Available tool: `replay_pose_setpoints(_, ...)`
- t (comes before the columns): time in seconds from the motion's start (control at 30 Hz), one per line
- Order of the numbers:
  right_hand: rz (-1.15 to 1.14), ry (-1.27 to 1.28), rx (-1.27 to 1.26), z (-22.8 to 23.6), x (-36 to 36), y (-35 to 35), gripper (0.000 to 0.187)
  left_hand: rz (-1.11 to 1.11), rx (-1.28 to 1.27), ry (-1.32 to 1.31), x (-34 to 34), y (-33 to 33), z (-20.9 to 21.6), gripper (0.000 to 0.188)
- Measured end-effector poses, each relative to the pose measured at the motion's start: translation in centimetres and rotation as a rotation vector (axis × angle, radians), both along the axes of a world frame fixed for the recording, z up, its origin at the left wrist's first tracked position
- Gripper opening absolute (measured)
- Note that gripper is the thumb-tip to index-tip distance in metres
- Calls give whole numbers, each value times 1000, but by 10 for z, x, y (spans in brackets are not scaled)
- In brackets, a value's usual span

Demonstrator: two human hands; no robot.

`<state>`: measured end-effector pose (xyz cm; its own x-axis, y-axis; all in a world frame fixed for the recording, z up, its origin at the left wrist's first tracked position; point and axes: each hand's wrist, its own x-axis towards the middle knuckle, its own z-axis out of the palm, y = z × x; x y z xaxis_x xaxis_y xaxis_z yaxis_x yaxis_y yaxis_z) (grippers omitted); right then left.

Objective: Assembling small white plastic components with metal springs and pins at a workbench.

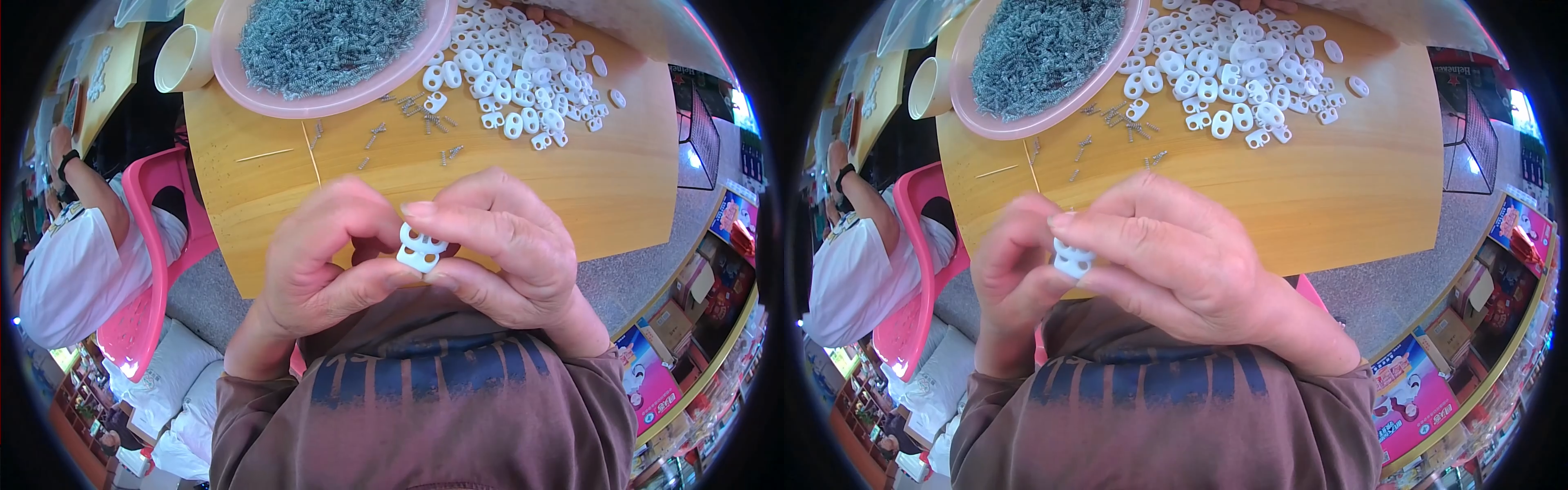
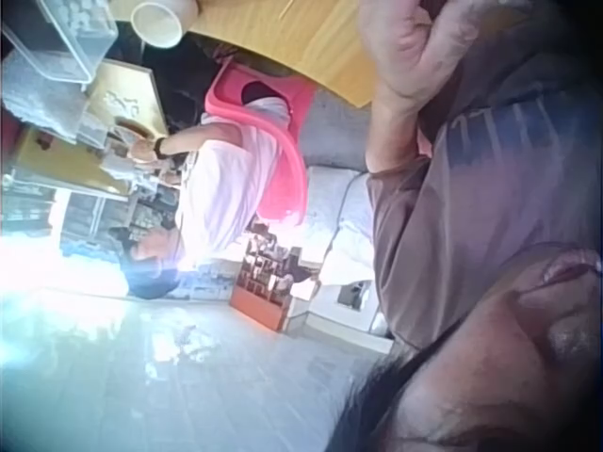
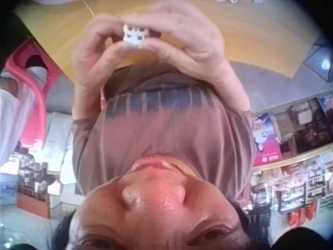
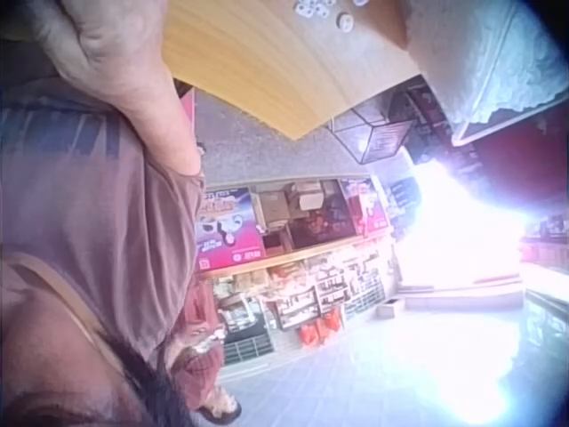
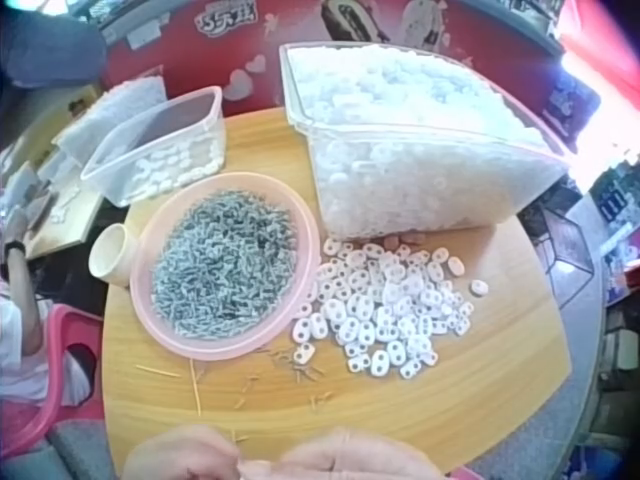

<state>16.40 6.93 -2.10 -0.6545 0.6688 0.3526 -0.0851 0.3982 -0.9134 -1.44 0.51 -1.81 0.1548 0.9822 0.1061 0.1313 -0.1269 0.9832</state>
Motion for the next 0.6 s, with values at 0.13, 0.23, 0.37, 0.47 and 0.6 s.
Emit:
replay_pose_setpoints(0.13,31,6,-44,1,0,0,35,115,10,-131,4,-1,-3,31)
replay_pose_setpoints(0.23,34,22,-23,-2,1,0,34,139,-25,-210,9,-1,-2,33)
replay_pose_setpoints(0.37,42,18,-13,-2,2,0,34,104,-19,-167,7,0,-1,33)
replay_pose_setpoints(0.47,59,30,-20,-2,3,-1,33,97,-38,-155,5,0,0,32)
replay_pose_setpoints(0.6,63,44,-44,-3,2,-4,34,59,14,-51,2,0,1,28)
